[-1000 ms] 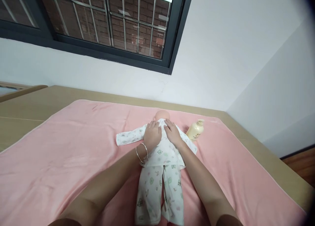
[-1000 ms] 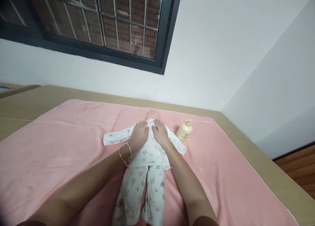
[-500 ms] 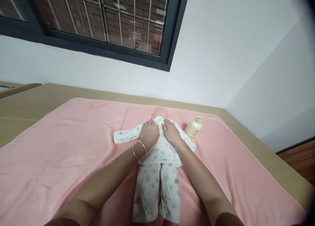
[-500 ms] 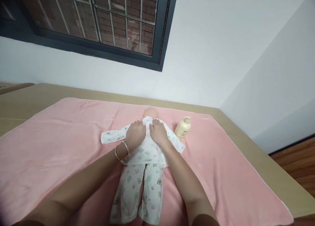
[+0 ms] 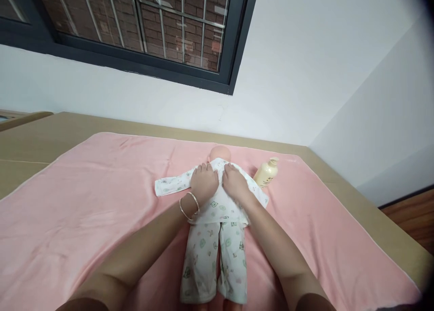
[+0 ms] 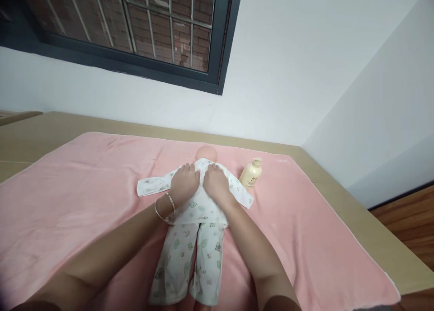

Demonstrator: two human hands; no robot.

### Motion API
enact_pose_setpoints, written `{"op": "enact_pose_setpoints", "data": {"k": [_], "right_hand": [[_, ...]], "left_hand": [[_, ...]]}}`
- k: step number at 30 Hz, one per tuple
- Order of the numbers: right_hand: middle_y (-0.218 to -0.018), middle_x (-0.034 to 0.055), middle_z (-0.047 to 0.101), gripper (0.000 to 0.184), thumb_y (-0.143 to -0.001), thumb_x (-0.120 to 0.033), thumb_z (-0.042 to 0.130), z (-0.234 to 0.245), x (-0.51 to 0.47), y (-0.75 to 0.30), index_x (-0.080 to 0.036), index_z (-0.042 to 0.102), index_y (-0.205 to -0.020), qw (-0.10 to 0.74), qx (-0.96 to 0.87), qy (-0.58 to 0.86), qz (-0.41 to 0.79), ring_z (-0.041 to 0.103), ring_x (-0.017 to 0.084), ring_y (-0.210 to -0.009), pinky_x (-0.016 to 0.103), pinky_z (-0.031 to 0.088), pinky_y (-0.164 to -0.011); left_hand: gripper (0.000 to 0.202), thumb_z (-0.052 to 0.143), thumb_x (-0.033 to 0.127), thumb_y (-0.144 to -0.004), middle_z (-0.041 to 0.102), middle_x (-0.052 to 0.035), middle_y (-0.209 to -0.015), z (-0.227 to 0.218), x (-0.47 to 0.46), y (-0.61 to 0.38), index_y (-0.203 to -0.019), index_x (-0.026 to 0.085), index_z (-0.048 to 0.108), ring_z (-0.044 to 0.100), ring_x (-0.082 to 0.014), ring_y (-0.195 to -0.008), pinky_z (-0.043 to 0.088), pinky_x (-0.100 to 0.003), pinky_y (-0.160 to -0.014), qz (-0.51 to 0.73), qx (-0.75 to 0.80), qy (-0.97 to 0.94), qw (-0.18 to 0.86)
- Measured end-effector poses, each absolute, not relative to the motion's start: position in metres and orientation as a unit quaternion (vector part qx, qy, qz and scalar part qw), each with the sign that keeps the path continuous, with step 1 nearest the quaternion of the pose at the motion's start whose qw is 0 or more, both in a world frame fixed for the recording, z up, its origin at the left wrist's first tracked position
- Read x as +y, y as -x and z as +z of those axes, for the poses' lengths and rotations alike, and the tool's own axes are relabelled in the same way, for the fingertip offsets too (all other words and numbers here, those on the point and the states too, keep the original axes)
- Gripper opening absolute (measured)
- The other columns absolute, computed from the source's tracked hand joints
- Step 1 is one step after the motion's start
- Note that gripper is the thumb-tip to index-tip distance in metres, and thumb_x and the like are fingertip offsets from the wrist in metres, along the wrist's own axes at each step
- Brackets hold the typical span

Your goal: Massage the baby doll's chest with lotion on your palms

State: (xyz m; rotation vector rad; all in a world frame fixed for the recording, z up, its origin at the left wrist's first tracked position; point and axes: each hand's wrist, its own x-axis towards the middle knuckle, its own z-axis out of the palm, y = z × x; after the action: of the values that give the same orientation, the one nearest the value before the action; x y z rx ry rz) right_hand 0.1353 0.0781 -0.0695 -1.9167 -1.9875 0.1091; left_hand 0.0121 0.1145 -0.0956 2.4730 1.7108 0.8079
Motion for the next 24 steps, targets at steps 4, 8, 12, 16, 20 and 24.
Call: {"op": "enact_pose_setpoints", "data": {"k": [4,8,12,16,20,24], "right_hand": [[-0.144,0.0181,0.048,0.049,-0.099,-0.022,0.022,-0.067,0.093,-0.151,-0.005,0.046,-0.138,0.195,-0.699,0.687,0.041,0.041,0.022,-0.137,0.038,0.031,-0.113],[-0.144,0.0234,0.046,0.048,-0.095,-0.019,0.034,-0.065,0.068,-0.132,-0.002,0.044,-0.139,0.156,-0.714,0.682,0.036,0.038,0.029,-0.138,0.042,0.032,-0.111],[-0.143,0.0244,0.046,0.047,-0.093,-0.017,0.037,-0.06,0.052,-0.124,-0.006,0.046,-0.137,0.092,-0.715,0.691,0.049,0.047,0.033,-0.131,0.045,0.041,-0.1],[-0.137,0.0219,0.052,0.043,-0.1,-0.028,0.028,-0.061,0.074,-0.14,-0.008,0.054,-0.128,0.156,-0.692,0.702,0.058,0.048,0.029,-0.129,0.041,0.039,-0.103],[-0.145,0.0183,0.047,0.046,-0.101,-0.029,0.025,-0.067,0.093,-0.149,-0.007,0.047,-0.135,0.17,-0.696,0.696,0.047,0.04,0.024,-0.137,0.035,0.031,-0.111],[-0.145,0.0233,0.044,0.05,-0.1,-0.027,0.03,-0.066,0.078,-0.135,0.0,0.04,-0.141,0.145,-0.71,0.688,0.04,0.036,0.028,-0.14,0.038,0.029,-0.112]], "left_hand": [[0.046,0.039,0.028,-0.095,0.053,-0.03,-0.134,-0.093,0.099,-0.018,-0.129,-0.001,0.051,0.05,-0.036,-0.128,0.035,-0.049,-0.107,0.259,0.549,-0.794,-0.013],[0.04,0.036,0.027,-0.096,0.059,-0.0227,-0.13,-0.092,0.129,-0.005,-0.123,0.006,0.057,0.053,-0.0295,-0.126,0.039,-0.044,-0.107,0.263,0.523,-0.809,0.059],[0.043,0.03,0.027,-0.098,0.06,-0.0218,-0.129,-0.094,0.139,0.002,-0.123,0.004,0.057,0.053,-0.0277,-0.127,0.039,-0.041,-0.107,0.256,0.524,-0.811,0.057],[0.049,0.034,0.03,-0.096,0.054,-0.0283,-0.135,-0.099,0.109,-0.006,-0.131,-0.001,0.049,0.05,-0.0332,-0.13,0.04,-0.045,-0.104,0.229,0.53,-0.816,-0.021],[0.048,0.037,0.028,-0.095,0.054,-0.0311,-0.133,-0.098,0.093,-0.007,-0.13,-0.002,0.05,0.055,-0.0347,-0.124,0.043,-0.044,-0.099,0.185,0.537,-0.822,-0.034],[0.045,0.039,0.033,-0.095,0.057,-0.0256,-0.131,-0.089,0.112,0.0,-0.125,0.003,0.054,0.051,-0.0324,-0.127,0.039,-0.044,-0.104,0.2,0.533,-0.822,-0.013]]}}
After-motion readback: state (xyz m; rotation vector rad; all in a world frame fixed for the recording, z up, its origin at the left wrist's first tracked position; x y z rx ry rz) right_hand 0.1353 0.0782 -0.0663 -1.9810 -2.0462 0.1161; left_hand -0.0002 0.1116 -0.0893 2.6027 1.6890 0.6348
